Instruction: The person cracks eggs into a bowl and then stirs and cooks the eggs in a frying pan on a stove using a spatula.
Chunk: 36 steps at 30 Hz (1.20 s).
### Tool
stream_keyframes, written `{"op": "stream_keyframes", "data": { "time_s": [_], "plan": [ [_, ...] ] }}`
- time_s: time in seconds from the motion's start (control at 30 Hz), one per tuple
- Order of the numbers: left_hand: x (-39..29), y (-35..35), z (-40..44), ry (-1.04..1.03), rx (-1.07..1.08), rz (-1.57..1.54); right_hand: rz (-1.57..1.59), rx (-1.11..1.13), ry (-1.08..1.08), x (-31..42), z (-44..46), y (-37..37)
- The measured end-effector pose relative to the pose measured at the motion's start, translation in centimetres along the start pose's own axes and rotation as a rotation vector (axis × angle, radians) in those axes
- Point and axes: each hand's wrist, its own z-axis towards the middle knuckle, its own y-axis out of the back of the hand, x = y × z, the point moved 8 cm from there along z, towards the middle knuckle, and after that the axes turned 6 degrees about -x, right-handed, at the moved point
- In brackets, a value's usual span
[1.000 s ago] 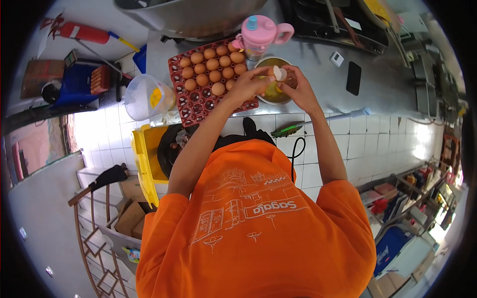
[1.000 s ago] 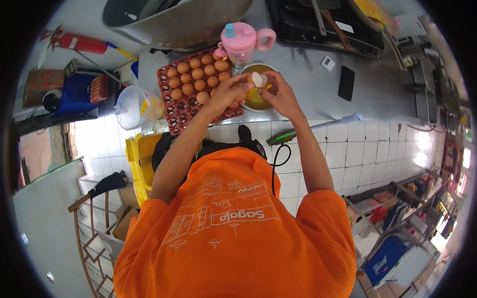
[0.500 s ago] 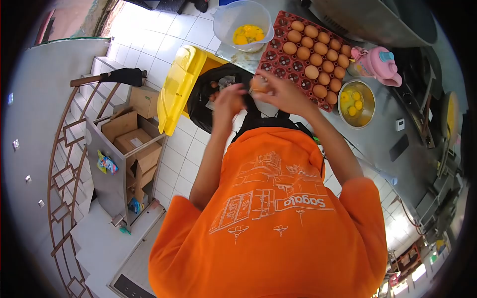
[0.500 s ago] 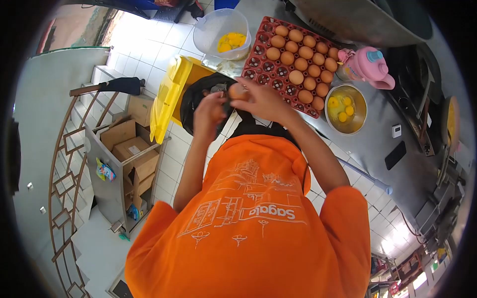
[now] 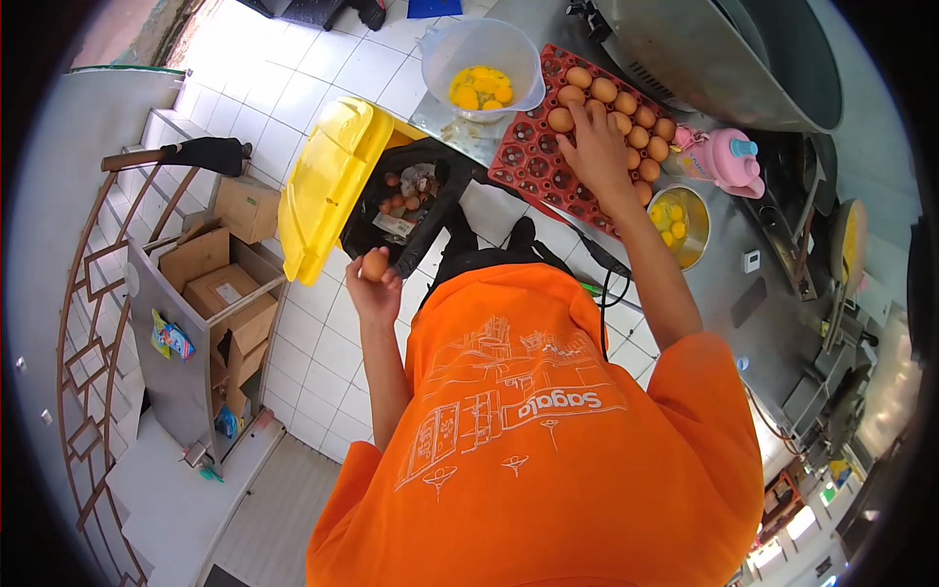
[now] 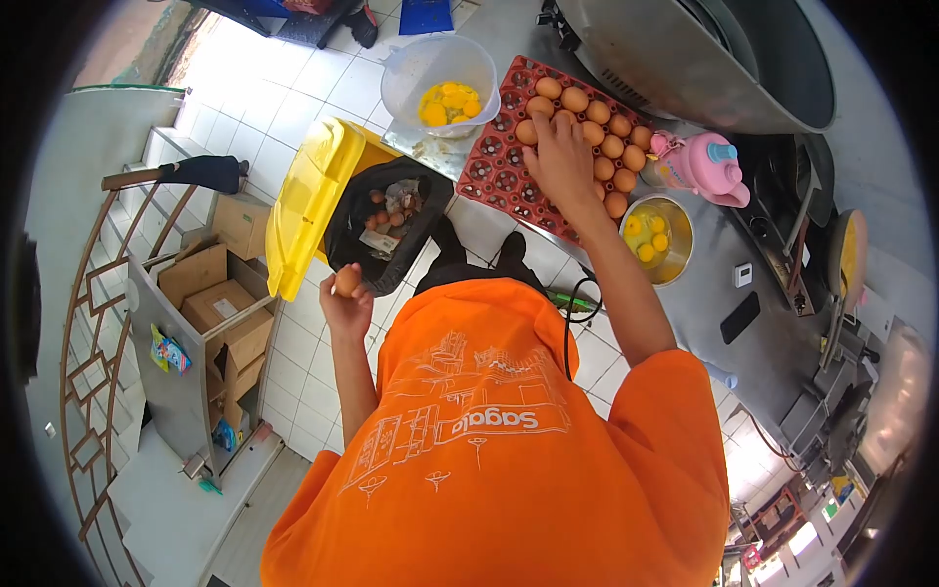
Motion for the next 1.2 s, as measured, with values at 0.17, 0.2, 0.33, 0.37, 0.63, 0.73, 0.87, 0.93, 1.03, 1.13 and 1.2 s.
{"op": "stream_keyframes", "data": {
  "time_s": [0.17, 0.2, 0.33, 0.37, 0.63, 0.73, 0.87, 0.93, 1.03, 1.13, 1.2],
  "plan": [
    [4.3, -8.8, 0.9, 0.142, 0.18, 0.265, -0.09, 0.079, 0.046, -1.0, 1.2, -2.3],
    [5.3, -10.5, 1.1, 0.179, 0.219, 0.296, -0.042, 0.041, 0.029, -1.2, 1.2, -2.1],
    [10.2, -16.3, 1.1, 0.308, 0.352, 0.399, 0.394, 0.005, -0.324, -2.4, -0.3, 0.6],
    [12.0, -17.7, 0.6, 0.411, 0.397, 0.415, 0.647, -0.036, -0.384, -2.1, -1.6, 2.3],
    [27.5, -26.7, -3.5, 0.681, 0.64, 0.655, 1.115, -0.172, -0.93, -10.0, -16.2, 5.1],
    [33.9, -27.6, -4.8, 0.781, 0.702, 0.809, 1.044, -0.291, -0.875, -10.7, -18.8, 8.1],
    [40.2, -27.5, -5.8, 0.804, 0.706, 0.956, 0.698, -0.608, -0.742, -11.3, -21.3, 13.6],
    [41.5, -27.8, -7.2, 0.777, 0.744, 1.015, 0.424, -0.832, -0.714, -9.9, -22.4, 18.4],
    [43.4, -28.0, -8.7, 0.74, 0.785, 1.107, 0.201, -0.806, -0.608, -10.3, -23.1, 17.3],
    [44.0, -27.7, -8.7, 0.765, 0.804, 1.162, 0.196, -0.72, -0.612, -11.2, -23.6, 16.3],
    [44.2, -27.8, -8.0, 0.763, 0.802, 1.161, 0.245, -0.801, -0.641, -11.3, -23.9, 17.0]
  ]
}}
